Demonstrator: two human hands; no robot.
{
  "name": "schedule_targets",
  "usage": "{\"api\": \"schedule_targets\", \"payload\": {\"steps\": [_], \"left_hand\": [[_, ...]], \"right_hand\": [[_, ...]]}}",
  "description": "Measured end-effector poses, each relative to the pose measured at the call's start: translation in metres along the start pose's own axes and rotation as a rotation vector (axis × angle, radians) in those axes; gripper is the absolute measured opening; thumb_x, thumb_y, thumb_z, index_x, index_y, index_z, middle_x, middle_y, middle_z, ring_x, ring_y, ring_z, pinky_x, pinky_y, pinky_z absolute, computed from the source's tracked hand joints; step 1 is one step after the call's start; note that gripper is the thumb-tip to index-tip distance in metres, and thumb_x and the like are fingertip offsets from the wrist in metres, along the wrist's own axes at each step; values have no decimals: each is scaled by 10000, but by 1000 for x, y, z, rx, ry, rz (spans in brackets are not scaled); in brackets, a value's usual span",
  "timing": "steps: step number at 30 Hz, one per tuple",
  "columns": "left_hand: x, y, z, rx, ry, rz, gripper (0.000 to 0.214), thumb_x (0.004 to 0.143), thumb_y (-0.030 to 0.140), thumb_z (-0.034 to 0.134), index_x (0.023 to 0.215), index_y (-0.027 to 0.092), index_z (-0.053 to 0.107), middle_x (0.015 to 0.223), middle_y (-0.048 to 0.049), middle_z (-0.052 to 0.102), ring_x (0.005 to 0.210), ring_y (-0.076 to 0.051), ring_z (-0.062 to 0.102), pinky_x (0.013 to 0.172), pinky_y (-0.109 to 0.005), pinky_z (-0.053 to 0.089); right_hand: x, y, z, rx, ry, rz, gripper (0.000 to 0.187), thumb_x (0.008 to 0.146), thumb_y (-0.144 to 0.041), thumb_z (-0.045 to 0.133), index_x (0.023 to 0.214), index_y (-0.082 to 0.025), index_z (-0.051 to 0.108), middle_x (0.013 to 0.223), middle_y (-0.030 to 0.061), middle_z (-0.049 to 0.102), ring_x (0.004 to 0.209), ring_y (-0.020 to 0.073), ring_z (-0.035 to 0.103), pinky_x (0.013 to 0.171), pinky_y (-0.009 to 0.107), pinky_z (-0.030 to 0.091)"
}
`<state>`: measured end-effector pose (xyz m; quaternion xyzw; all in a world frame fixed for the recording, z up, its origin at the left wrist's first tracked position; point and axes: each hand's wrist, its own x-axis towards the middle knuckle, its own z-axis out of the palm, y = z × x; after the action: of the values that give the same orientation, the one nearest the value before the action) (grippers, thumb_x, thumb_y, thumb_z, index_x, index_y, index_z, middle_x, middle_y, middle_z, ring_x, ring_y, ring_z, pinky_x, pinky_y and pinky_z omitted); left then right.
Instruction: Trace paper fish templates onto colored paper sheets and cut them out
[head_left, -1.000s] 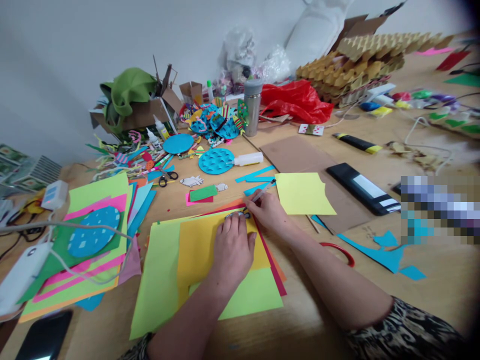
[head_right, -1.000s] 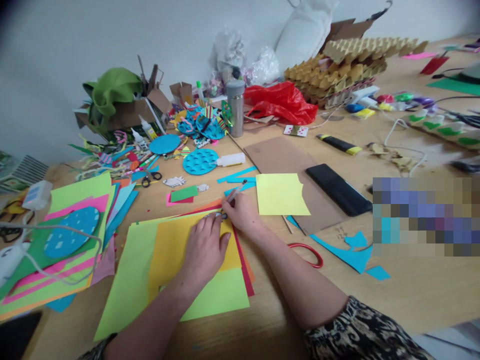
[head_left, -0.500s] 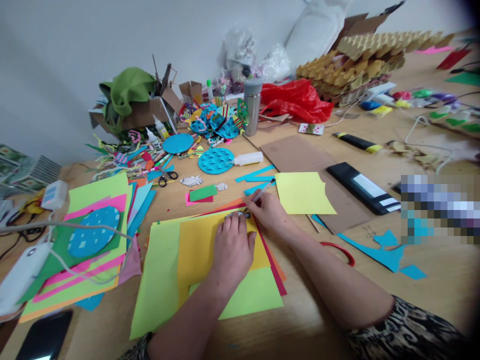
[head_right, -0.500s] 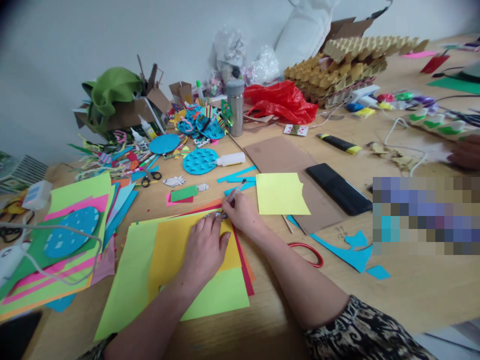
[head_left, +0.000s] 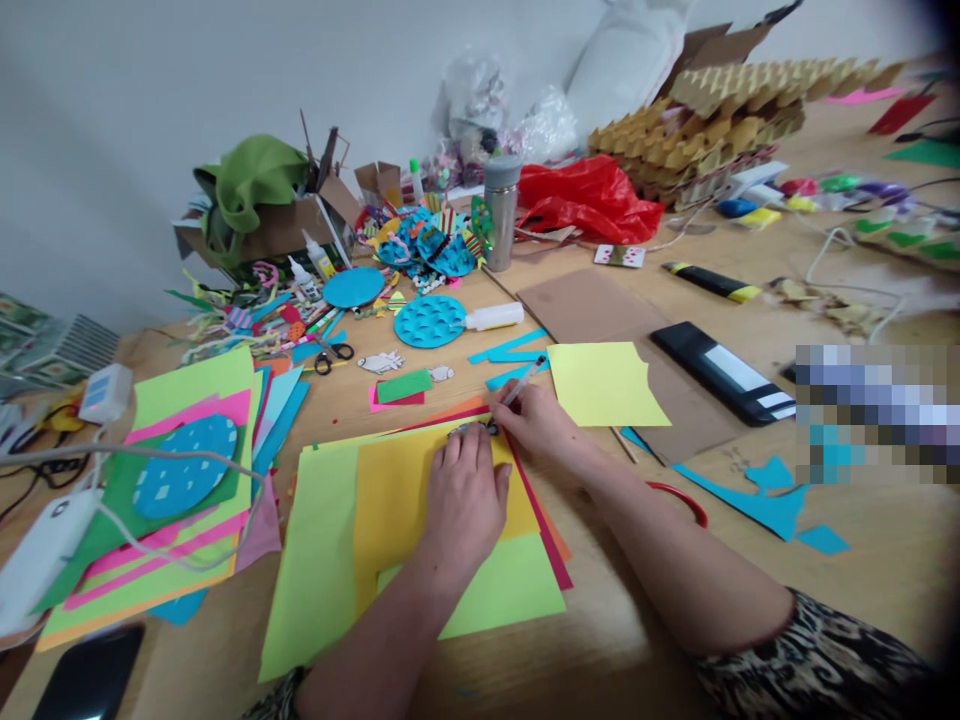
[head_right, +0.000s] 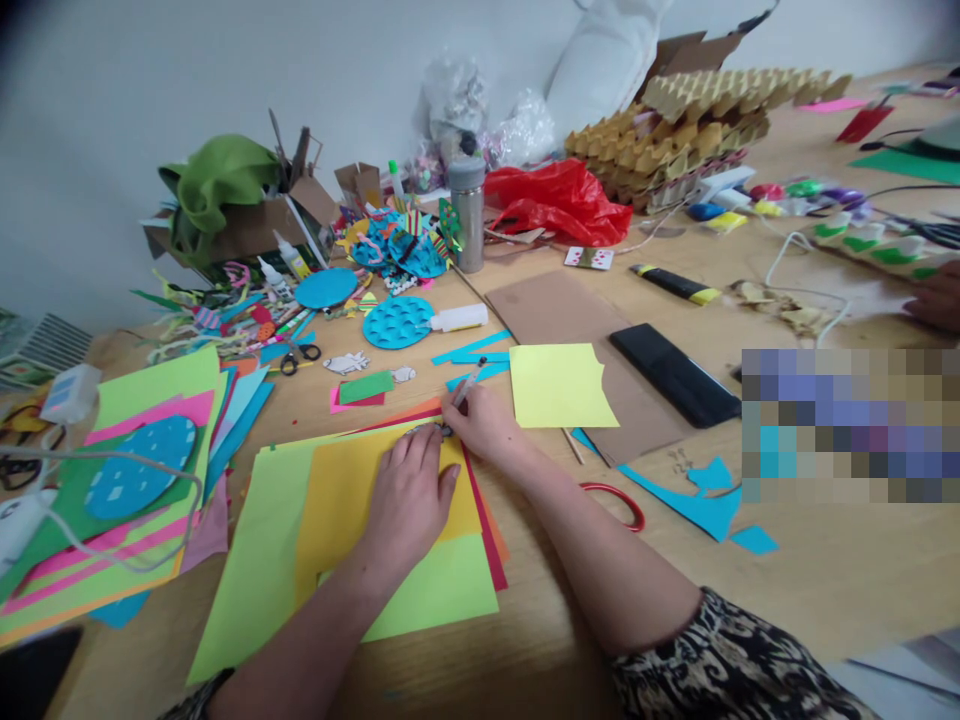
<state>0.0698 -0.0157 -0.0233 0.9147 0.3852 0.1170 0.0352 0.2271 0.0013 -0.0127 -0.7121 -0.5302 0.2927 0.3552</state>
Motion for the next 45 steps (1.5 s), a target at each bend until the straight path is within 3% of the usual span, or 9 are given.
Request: {"api": "schedule_targets", "payload": {"steps": [12,45], "left_hand": [[-1,-1,1,19,7,21,393,942,309,461,1281,117,512,1294,-128,560,1161,-281,474,967,-455,412],[1,1,-3,24,-6,19,366,942,291,458,1276,152,511,1273,-117,551,1129,-275,486,926,-448,427]], "right_hand": [[0,2,-1,17,1,-16,134,785,-193,532,654,-172,550,653,11,615,552,115,519,529,228,373],[0,-2,0,-49,88,21,179,767,-151,492,606,-205,436,538,-22,508,507,120,472,510,238,325]]}}
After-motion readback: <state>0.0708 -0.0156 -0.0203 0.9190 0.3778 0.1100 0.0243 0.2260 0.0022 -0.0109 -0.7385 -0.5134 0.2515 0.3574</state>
